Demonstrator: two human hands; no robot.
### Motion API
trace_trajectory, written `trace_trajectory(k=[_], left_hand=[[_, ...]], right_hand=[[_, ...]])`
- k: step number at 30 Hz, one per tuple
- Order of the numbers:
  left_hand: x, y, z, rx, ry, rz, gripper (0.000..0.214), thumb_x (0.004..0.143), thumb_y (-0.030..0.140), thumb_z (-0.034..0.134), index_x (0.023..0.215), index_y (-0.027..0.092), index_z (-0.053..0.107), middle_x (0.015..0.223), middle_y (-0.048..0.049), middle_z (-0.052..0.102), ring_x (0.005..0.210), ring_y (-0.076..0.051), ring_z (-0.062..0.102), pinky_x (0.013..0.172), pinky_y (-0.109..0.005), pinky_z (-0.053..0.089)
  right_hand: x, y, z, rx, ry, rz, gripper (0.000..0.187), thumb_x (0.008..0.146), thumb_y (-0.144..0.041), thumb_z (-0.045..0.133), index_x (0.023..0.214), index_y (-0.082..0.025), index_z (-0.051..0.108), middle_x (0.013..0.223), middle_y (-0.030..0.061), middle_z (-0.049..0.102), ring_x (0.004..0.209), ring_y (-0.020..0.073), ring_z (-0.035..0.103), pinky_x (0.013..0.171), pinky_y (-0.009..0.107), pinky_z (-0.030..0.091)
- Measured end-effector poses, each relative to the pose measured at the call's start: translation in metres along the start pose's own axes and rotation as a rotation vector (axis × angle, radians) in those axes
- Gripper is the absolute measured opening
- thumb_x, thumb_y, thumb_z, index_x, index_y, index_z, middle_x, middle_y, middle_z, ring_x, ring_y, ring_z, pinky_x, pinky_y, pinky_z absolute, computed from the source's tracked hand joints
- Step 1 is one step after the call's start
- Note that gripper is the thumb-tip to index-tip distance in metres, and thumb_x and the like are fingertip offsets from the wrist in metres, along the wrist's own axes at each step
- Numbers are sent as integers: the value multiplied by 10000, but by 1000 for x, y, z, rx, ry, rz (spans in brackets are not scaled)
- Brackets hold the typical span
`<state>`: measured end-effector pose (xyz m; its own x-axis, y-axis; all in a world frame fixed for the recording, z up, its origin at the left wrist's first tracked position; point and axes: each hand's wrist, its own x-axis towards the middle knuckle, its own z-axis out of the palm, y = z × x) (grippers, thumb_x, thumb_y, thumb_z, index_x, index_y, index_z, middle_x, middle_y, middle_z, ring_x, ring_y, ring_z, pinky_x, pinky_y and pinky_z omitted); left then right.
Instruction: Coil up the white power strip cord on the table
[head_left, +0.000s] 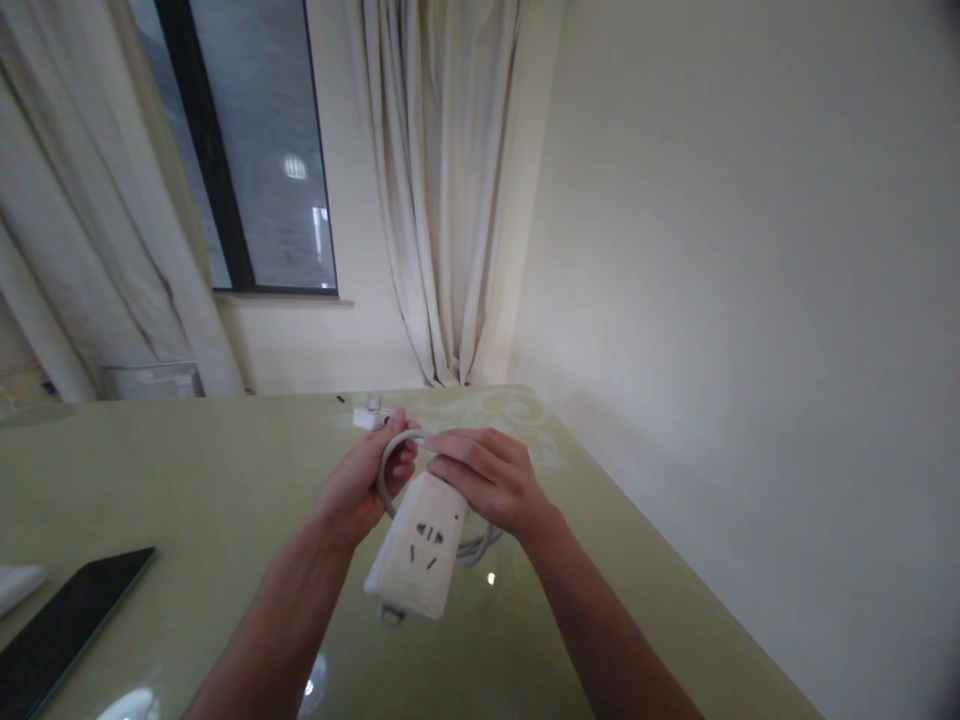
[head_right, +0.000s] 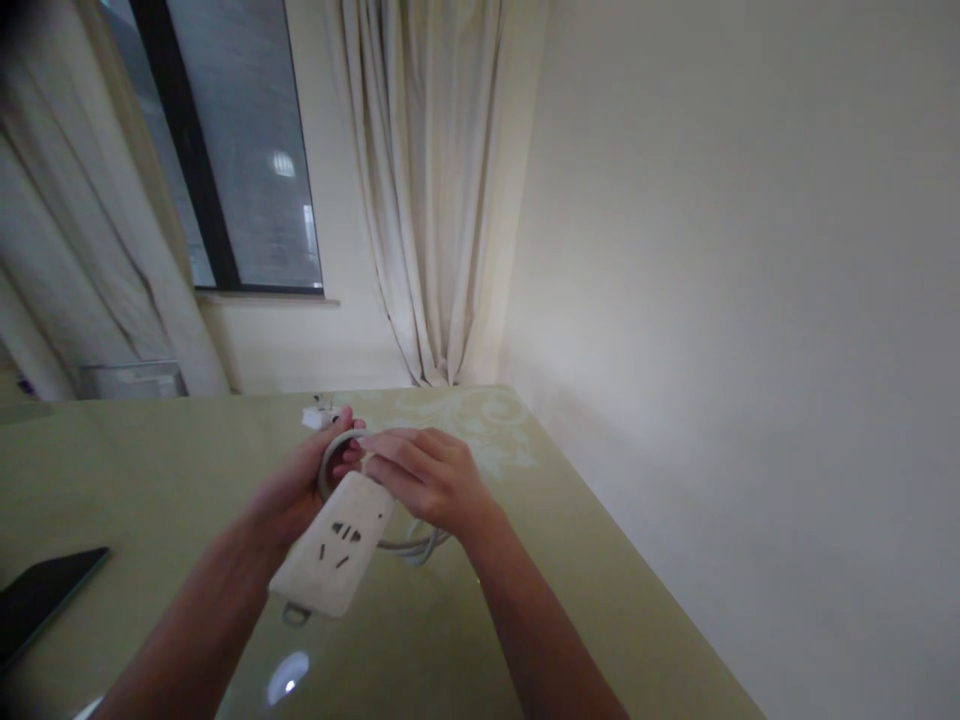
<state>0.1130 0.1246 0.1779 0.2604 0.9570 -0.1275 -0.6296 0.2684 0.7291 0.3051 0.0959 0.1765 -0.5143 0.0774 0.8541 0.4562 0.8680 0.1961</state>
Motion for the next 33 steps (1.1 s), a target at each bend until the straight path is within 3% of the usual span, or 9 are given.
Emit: trace_trajectory(k=[4,7,10,16,18,20,23,28,33], left_hand=[[14,-2,-7,44,157,157,250,1015,241,593,823,108,683,617,6,599,448,-47,533,439,-114,497],[29,4,-25,-42,302,284,248,1008,194,593,794,112,685,630,-2,626,468,-55,564,459,-115,513],[39,17,-50,-140,406,352,292,1033,166,538,765,133,648,613,24,598,470,-33,545,486,-85,501],[39,52,-115,-237,639,444,420,1081,129,351,681,158,477,513,74,448,381,-13,382,421,-49,396],[37,58,-129,-238,681,438,428,1077,131,331,664,167,434,488,79,403,371,-32,364,421,-80,415],[36,58,-132,-225,672,435,412,1070,164,361,665,178,431,527,64,476,435,-61,473,496,-150,515],[34,51,-120,-110,488,502,383,1070,246,408,694,193,465,596,46,531,548,-91,563,598,-211,566],[24,31,-72,385,239,630,268,1008,411,568,835,212,615,571,82,337,425,-80,273,379,-152,239],[-1,-3,-15,817,-102,513,365,969,479,588,776,183,682,627,37,378,532,-112,319,451,-194,256]], right_hand=[[-11,9,2,138,96,137,203,987,-168,630,1155,-229,727,1181,99,779,1107,223,718,981,404,570],[-18,14,7,332,253,432,96,933,-271,725,1010,-239,773,1070,71,802,1030,235,743,1006,431,563],[-21,24,5,440,506,702,123,938,-319,721,941,-209,777,982,60,802,971,234,760,963,431,584],[-29,65,-44,549,1200,916,340,772,-459,853,784,-174,669,713,-30,705,671,138,716,765,319,614],[-34,73,-59,574,1306,963,395,754,-491,860,786,-190,606,659,-73,647,592,95,660,671,261,594],[-38,77,-66,575,1328,988,414,786,-513,832,801,-203,558,600,-105,571,523,70,585,583,218,546],[-39,75,-63,575,1316,986,406,829,-526,795,834,-215,533,530,-135,454,439,51,434,459,173,412],[-32,68,-49,717,1219,1015,417,857,-557,762,853,-226,509,506,-154,304,403,52,242,391,177,229],[-27,63,-33,834,1128,1091,447,827,-600,772,874,-221,540,531,-150,301,407,48,226,400,191,195]])
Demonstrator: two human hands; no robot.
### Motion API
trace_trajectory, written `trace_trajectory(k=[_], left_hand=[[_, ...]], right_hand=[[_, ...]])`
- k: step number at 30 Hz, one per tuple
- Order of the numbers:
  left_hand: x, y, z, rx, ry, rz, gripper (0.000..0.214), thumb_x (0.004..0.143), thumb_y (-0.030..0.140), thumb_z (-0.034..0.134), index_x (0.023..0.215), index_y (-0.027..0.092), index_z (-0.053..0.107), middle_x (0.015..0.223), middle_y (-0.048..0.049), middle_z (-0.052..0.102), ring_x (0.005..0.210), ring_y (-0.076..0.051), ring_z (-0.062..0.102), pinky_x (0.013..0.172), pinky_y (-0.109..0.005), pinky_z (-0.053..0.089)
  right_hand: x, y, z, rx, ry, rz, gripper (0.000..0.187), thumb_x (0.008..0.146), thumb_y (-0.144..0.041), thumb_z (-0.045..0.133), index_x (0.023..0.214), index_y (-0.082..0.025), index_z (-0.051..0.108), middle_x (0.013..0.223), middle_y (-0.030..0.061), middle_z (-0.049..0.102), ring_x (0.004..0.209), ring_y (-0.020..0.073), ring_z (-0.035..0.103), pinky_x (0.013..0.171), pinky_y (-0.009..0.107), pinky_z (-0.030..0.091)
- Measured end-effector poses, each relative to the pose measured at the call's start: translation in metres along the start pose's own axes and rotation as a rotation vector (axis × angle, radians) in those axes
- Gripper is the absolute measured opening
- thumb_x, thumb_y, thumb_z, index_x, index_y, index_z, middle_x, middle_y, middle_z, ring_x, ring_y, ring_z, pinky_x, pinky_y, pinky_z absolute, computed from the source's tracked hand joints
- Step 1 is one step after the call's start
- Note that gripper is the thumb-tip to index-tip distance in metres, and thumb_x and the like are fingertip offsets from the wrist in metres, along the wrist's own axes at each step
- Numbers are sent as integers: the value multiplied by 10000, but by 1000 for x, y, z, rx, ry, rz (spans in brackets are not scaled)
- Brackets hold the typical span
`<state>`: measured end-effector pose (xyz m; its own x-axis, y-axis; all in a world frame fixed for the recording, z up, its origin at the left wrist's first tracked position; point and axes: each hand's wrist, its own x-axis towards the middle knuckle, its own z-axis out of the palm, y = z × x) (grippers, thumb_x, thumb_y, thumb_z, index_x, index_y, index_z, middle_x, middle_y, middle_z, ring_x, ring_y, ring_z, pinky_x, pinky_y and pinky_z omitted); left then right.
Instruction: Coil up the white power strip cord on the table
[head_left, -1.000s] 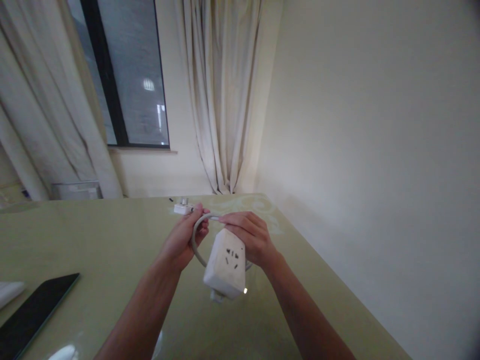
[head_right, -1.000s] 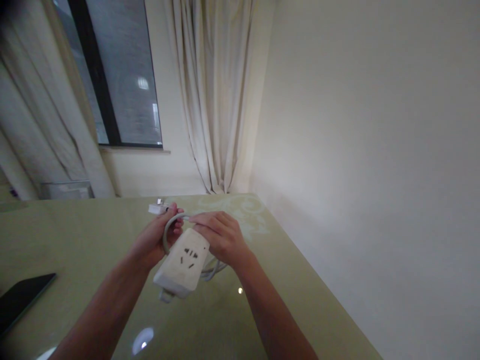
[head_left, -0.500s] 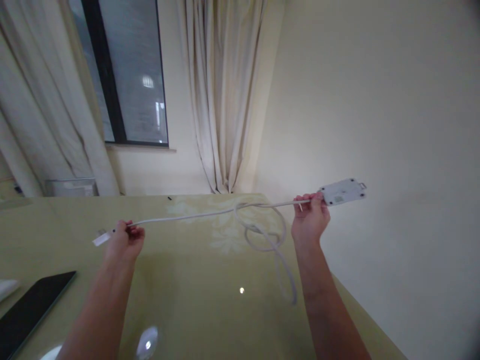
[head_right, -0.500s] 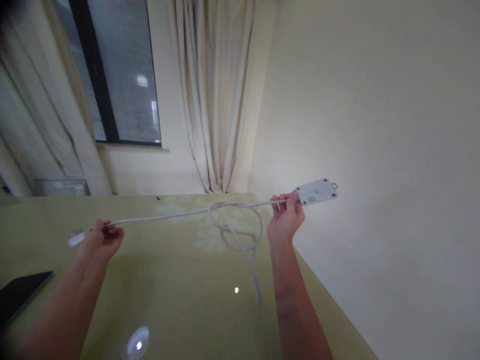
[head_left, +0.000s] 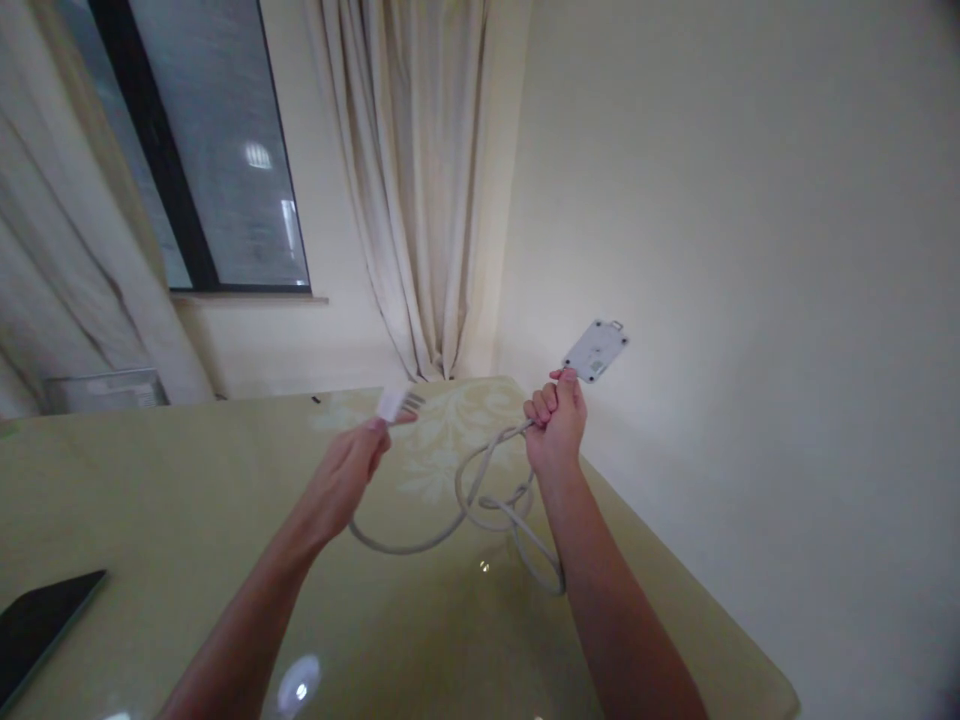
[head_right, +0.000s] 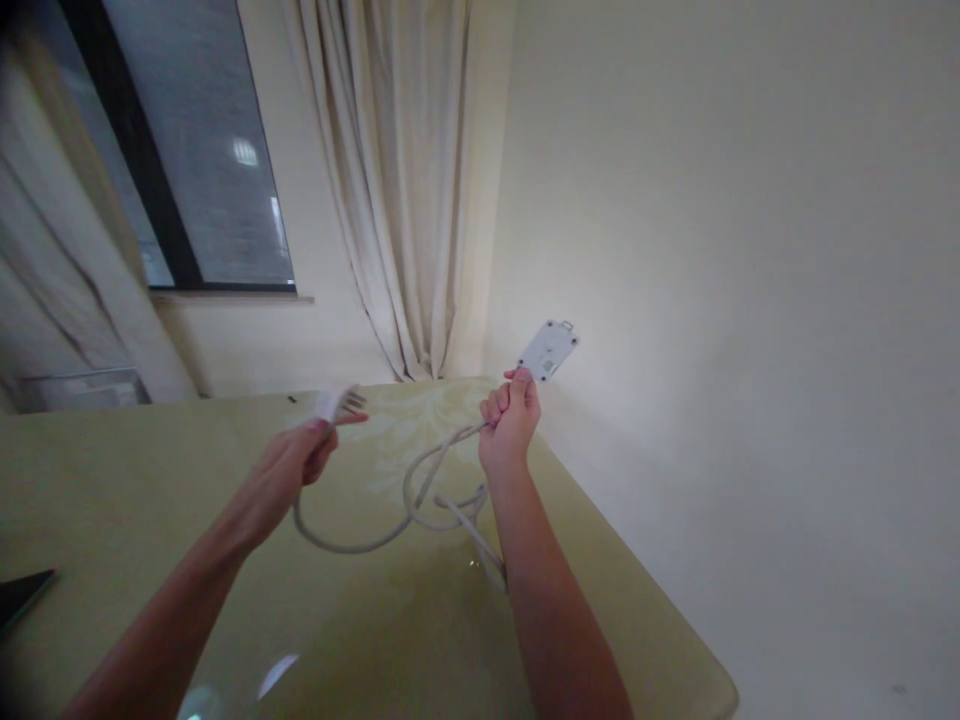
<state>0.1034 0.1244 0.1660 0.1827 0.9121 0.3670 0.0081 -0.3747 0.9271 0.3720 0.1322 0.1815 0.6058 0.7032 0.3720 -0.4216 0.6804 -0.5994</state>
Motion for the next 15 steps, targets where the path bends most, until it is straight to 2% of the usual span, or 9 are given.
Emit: trace_trajectory(k=[4,6,9,11,15], left_hand=[[-13,5,32,71,-391,-2,473,964,515,588,627,184,577,689,14,451,586,-117,367,518,-223,312],[-14,-2,41,65,-468,-60,473,964,534,580,652,182,626,710,8,484,580,-115,374,521,-232,308],[-11,-15,46,160,-369,-52,301,906,482,684,857,199,775,743,-17,598,625,-135,475,569,-237,353],[-9,-20,48,222,-299,-2,248,861,436,744,972,224,810,714,-16,629,642,-153,525,600,-243,380],[-16,-13,55,319,-306,73,183,869,385,739,937,246,836,750,-32,643,629,-156,542,607,-260,395]], right_hand=[[-8,6,7,57,-52,57,424,807,-546,815,866,-208,567,531,-148,323,407,40,222,400,189,172],[-12,7,10,91,-82,89,412,803,-521,828,864,-201,576,526,-148,327,407,36,214,398,185,167],[-18,8,16,109,-113,127,396,806,-502,832,860,-191,591,524,-146,326,413,34,204,396,183,161],[-21,8,19,89,-127,140,388,812,-501,826,856,-189,599,530,-141,328,419,36,207,398,185,164],[-25,8,24,39,-155,141,370,819,-502,815,844,-189,621,530,-136,312,429,41,207,409,189,176]])
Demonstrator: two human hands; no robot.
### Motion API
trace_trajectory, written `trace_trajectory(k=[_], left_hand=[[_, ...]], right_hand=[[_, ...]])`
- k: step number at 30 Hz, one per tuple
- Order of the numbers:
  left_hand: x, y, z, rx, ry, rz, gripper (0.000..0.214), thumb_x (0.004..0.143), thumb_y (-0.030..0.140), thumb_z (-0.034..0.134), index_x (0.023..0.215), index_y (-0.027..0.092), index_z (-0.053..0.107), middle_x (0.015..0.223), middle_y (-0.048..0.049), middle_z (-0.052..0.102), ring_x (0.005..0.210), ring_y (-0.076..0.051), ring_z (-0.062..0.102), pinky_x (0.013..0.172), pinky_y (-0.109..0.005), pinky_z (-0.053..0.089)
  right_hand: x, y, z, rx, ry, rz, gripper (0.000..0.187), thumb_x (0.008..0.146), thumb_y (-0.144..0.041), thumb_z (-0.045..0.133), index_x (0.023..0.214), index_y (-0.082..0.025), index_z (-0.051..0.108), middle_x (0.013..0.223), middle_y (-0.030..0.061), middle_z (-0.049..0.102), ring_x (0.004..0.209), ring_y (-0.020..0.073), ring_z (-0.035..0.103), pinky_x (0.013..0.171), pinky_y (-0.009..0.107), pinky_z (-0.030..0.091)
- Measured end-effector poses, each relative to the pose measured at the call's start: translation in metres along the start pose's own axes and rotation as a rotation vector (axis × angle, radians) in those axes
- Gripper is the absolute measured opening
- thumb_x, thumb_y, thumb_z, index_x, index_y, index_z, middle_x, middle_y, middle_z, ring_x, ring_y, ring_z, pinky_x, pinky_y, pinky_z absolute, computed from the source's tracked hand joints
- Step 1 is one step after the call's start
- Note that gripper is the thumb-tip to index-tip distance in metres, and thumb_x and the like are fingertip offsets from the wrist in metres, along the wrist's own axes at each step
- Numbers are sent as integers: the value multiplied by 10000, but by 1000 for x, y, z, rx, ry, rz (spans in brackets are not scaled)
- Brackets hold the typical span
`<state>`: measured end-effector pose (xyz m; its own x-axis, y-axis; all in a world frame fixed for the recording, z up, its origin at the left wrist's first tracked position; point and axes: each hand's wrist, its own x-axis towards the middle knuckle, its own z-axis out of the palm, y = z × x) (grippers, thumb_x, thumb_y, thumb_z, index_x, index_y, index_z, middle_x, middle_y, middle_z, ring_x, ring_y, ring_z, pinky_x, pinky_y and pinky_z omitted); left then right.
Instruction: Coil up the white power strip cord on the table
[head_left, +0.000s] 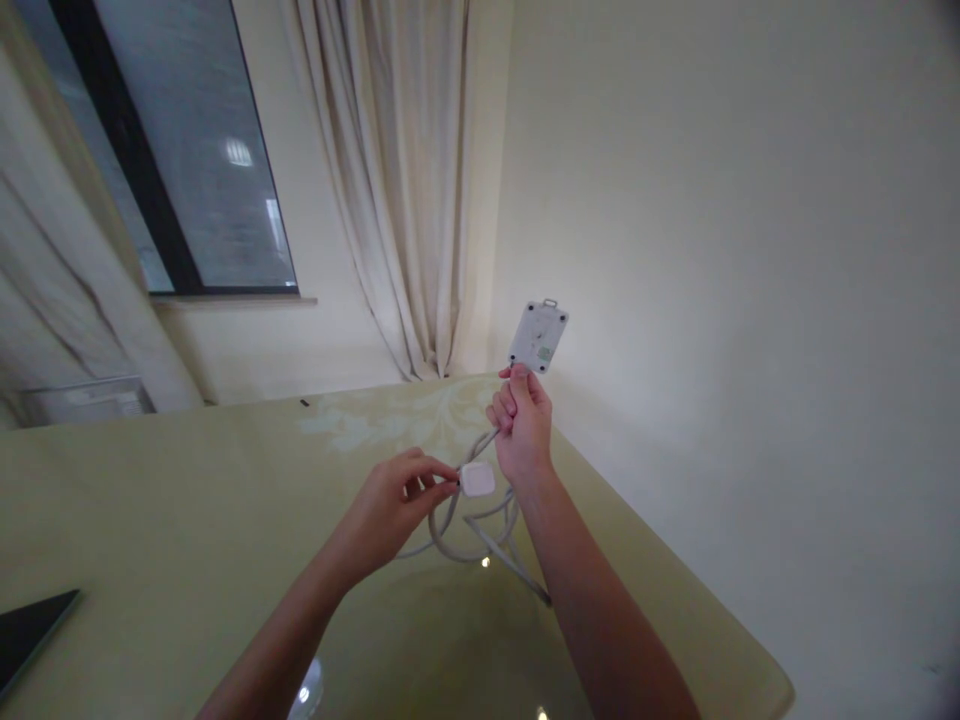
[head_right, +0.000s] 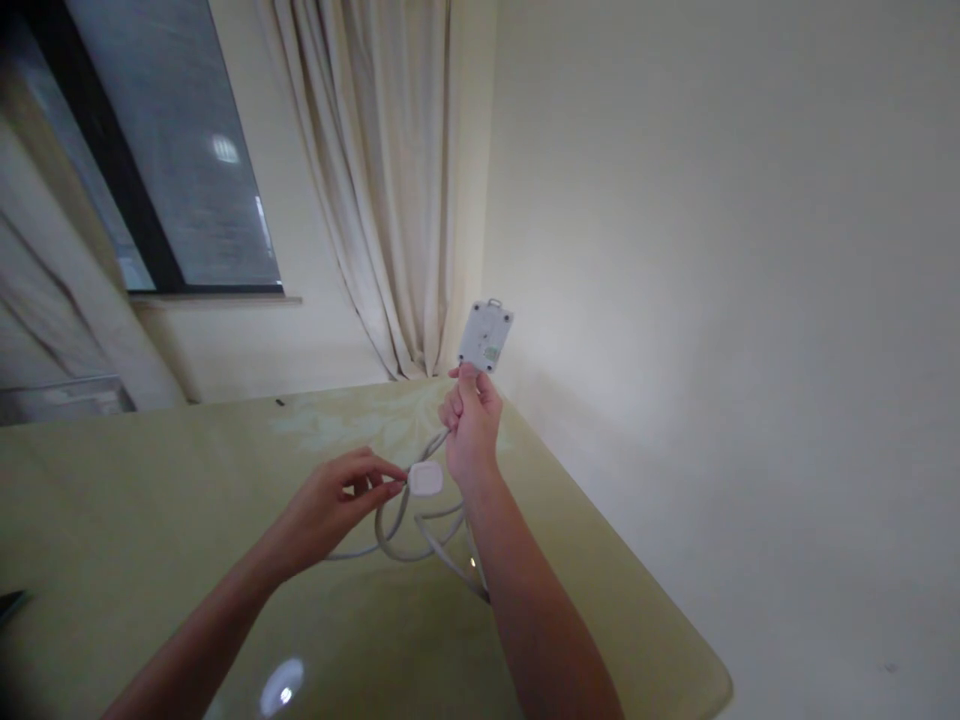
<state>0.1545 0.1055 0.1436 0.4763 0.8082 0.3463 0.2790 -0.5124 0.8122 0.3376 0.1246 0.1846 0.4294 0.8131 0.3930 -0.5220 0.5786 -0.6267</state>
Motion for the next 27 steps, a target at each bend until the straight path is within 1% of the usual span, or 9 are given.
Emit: trace_trajectory(k=[4,6,9,12,15,17,19,24,27], left_hand=[[-9,17,15,62,-19,49,205,933,331,646,958,257,836,912,-74,675,733,-185,611,686,-287,431],[-11,18,21,77,-16,39,173,918,297,649,926,247,815,916,-73,679,746,-190,626,695,-288,433],[-7,8,22,57,75,-102,82,823,277,743,870,223,704,789,-31,673,626,-175,618,606,-269,395],[-3,-8,17,9,120,-243,265,785,327,778,953,233,597,710,22,659,504,-165,601,537,-252,340],[-1,-18,14,159,27,-139,144,853,340,696,866,229,606,634,38,596,510,-162,569,556,-262,304],[0,-21,12,333,-31,-34,184,875,308,654,727,225,584,619,16,571,563,-169,545,578,-280,286],[0,-22,9,471,-49,16,207,879,293,647,693,223,590,690,-19,611,633,-186,559,612,-296,307],[2,-27,1,552,-26,186,92,847,280,712,775,233,677,1008,-109,702,977,-288,633,878,-370,408],[1,-33,1,424,-20,132,100,882,313,694,953,245,673,895,-81,708,885,-277,647,845,-362,412]], right_hand=[[-6,-2,7,-58,-60,13,353,827,-502,803,825,-185,646,524,-129,306,433,44,208,419,199,182],[-10,-4,12,-95,-89,21,354,822,-501,806,818,-177,662,520,-123,317,435,45,217,419,205,178],[-17,-8,19,-96,-128,57,355,809,-493,823,819,-169,677,515,-122,316,438,40,218,420,201,176],[-25,-13,26,-46,-174,148,348,808,-478,835,831,-169,677,515,-125,316,428,32,203,414,191,170],[-35,-18,34,13,-231,250,343,822,-478,828,848,-175,668,519,-126,316,419,30,193,406,183,173],[-42,-19,39,52,-292,316,346,832,-492,815,862,-180,667,520,-127,310,417,34,189,401,181,172],[-48,-19,41,76,-359,365,349,846,-504,799,872,-181,669,519,-126,306,416,37,184,397,181,164],[-53,-22,41,86,-448,384,340,876,-512,769,878,-186,673,509,-126,298,412,42,170,393,181,164],[-51,-27,38,83,-436,355,328,871,-502,775,866,-189,677,499,-126,297,409,44,166,390,180,166]])
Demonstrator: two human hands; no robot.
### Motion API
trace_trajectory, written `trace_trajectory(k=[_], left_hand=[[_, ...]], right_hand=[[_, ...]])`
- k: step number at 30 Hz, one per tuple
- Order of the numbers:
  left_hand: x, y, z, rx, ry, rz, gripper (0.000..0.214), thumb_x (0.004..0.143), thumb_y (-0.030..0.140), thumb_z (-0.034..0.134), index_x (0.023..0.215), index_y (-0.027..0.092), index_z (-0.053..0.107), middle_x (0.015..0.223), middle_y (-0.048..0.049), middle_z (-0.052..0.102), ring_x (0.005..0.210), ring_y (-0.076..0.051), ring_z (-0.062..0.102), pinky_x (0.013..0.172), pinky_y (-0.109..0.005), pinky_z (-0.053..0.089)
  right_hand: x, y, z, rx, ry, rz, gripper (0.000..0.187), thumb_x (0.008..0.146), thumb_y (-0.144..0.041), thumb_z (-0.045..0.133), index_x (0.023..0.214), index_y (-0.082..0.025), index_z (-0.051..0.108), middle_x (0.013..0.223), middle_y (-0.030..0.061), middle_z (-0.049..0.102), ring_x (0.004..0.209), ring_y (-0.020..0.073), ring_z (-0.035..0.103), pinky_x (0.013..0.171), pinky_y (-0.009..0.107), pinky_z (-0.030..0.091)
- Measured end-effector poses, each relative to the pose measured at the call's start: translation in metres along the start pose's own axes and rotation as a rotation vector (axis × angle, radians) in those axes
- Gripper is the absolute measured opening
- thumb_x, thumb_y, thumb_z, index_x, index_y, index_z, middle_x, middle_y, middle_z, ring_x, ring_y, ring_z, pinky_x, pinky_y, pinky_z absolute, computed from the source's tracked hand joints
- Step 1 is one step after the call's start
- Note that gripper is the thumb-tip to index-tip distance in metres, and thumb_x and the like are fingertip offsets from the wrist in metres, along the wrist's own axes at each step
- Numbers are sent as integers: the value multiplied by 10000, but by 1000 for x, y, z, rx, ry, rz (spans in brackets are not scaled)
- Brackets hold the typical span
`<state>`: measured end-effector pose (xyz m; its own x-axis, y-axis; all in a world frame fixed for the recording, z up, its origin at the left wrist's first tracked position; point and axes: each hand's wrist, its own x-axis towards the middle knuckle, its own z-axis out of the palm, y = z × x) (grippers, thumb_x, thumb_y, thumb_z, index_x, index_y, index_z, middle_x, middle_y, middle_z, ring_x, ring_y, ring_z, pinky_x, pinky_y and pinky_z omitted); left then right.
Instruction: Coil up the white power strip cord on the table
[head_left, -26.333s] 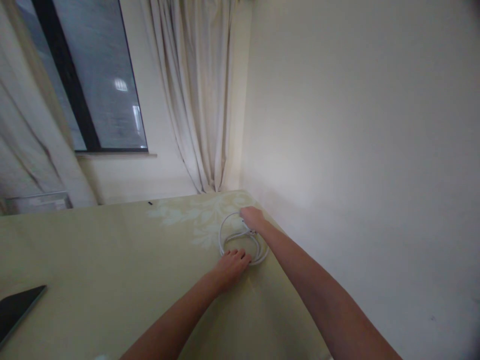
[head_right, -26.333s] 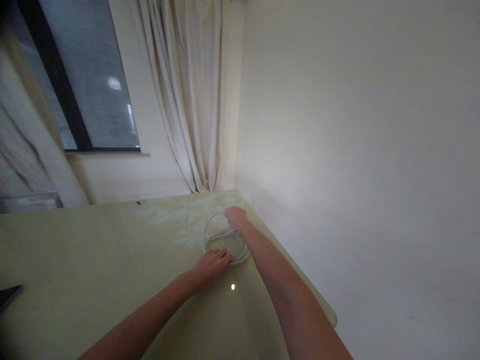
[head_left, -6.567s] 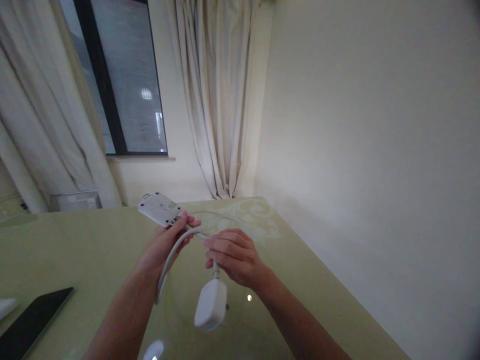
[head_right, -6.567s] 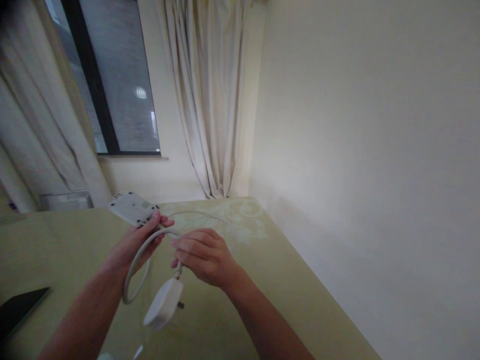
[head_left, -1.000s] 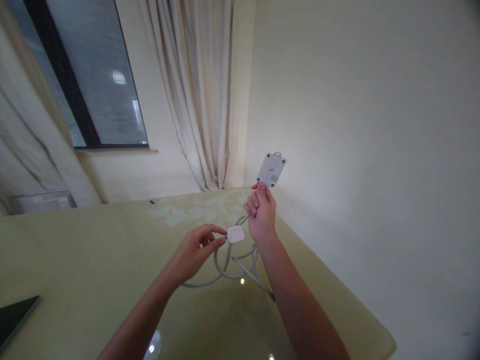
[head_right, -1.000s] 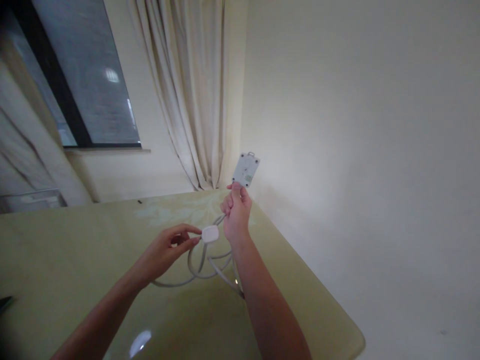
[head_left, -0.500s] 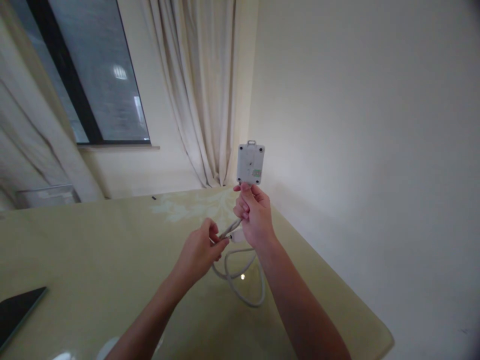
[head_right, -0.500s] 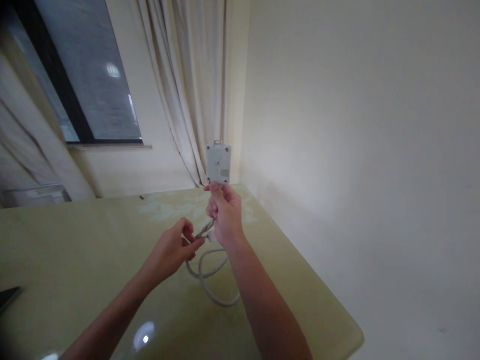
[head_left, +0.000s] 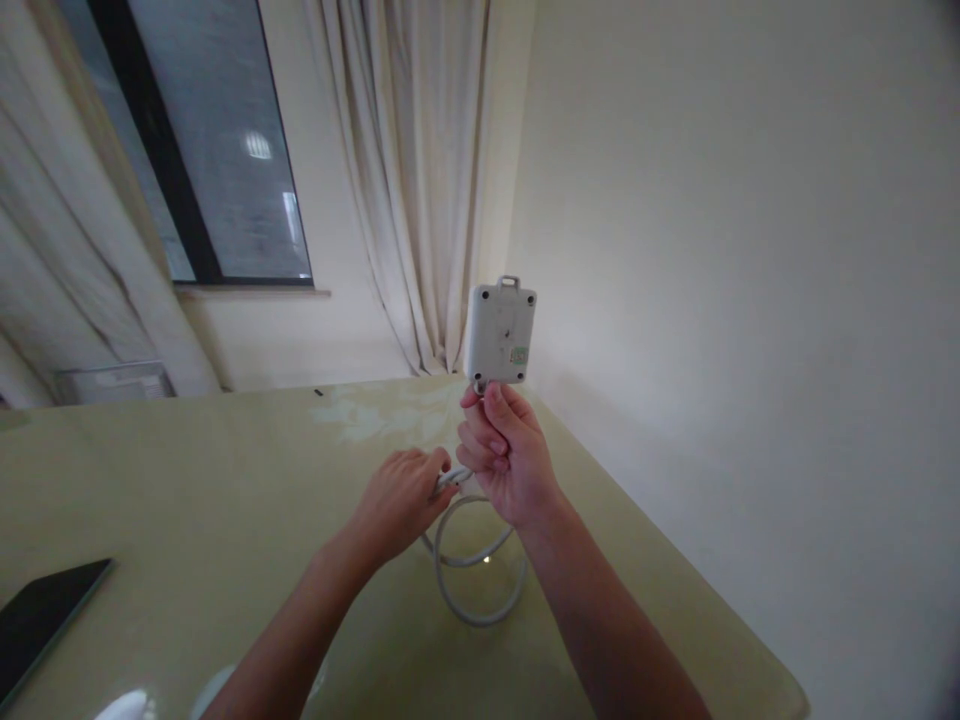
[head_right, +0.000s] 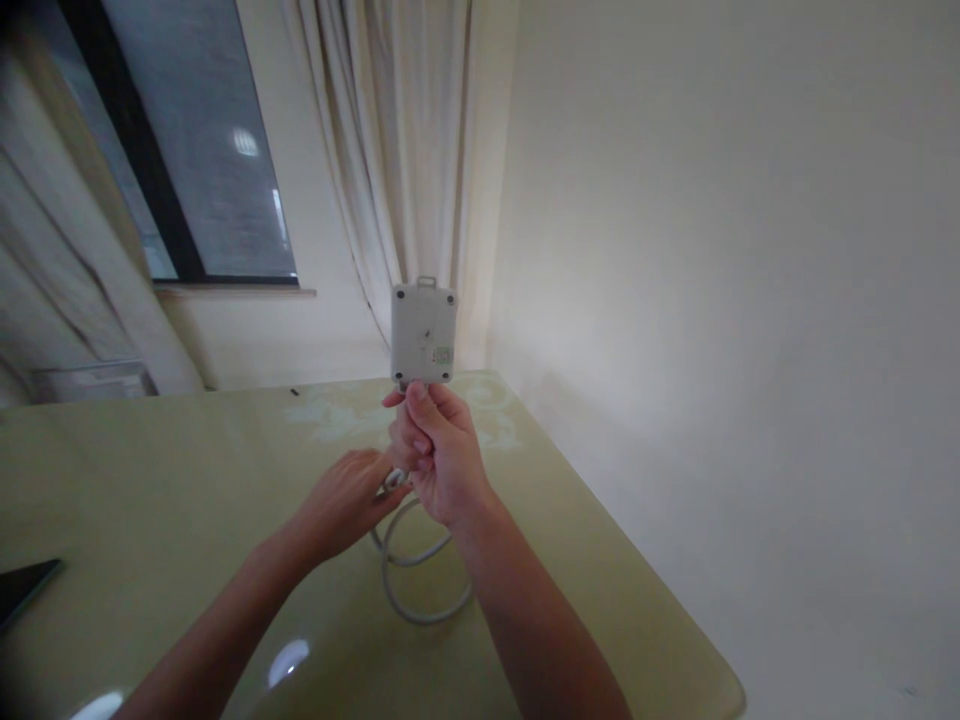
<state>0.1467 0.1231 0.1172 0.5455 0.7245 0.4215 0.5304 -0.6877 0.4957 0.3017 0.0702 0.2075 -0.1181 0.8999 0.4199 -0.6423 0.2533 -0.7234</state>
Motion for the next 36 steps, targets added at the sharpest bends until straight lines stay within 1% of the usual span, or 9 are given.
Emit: trace_trajectory(k=[3,5,8,13,18,22,26,31,36], left_hand=[[-1,-5,5,-260,-125,-92,175,971,352,583,1110,250,608,775,-15,687,719,-217,626,720,-303,403],[0,-7,6,-442,-173,-105,162,993,366,544,1053,233,614,766,0,666,700,-186,598,686,-274,403],[1,-9,3,-673,-110,-192,197,942,379,645,934,188,691,807,-14,662,765,-162,582,715,-248,426],[5,-8,-11,-1287,-39,-456,283,845,340,783,1045,139,792,963,-72,734,827,-141,645,772,-217,505],[16,-14,-8,-1559,229,-700,218,861,38,666,1044,81,777,905,-104,753,714,-124,696,627,-186,548],[19,-41,-11,-1545,610,-866,250,872,-64,592,1001,102,728,803,-56,717,586,-100,667,540,-176,553],[11,-75,-42,-1481,966,-835,276,945,-65,487,916,151,656,751,5,660,610,-47,651,623,-112,566],[-10,-104,-91,-1378,1324,-751,339,906,-122,457,866,172,621,745,39,600,621,-14,610,719,-82,562],[-15,-119,-95,-1305,1433,-675,309,817,-116,566,843,173,670,801,30,632,702,-29,635,815,-127,577]], right_hand=[[0,-5,-3,-19,24,-40,321,860,-489,790,851,-189,679,487,-128,300,405,44,161,391,178,172],[1,-7,-5,-36,41,-66,319,864,-487,790,851,-189,676,485,-129,296,405,42,155,397,176,176],[2,-9,-8,-65,91,-111,322,868,-489,787,847,-189,672,483,-128,286,411,46,156,404,183,183],[7,-15,-14,-102,169,-246,308,880,-483,776,846,-195,676,487,-125,282,421,54,152,417,199,193],[3,-15,-13,-104,94,-229,312,885,-484,775,835,-190,682,476,-122,285,426,57,157,432,207,197],[-8,-15,-1,-82,6,-198,303,911,-473,753,834,-185,703,470,-120,285,425,57,157,434,210,202],[-14,-30,5,-79,131,-319,264,920,-426,755,845,-179,703,493,-121,274,446,61,142,439,199,219],[-21,-75,-10,-80,327,-540,224,957,-376,718,857,-183,666,518,-126,232,443,70,107,406,182,200],[-25,-98,-26,-207,502,-881,245,1009,-359,636,833,-190,643,510,-124,219,428,74,76,381,191,160]])
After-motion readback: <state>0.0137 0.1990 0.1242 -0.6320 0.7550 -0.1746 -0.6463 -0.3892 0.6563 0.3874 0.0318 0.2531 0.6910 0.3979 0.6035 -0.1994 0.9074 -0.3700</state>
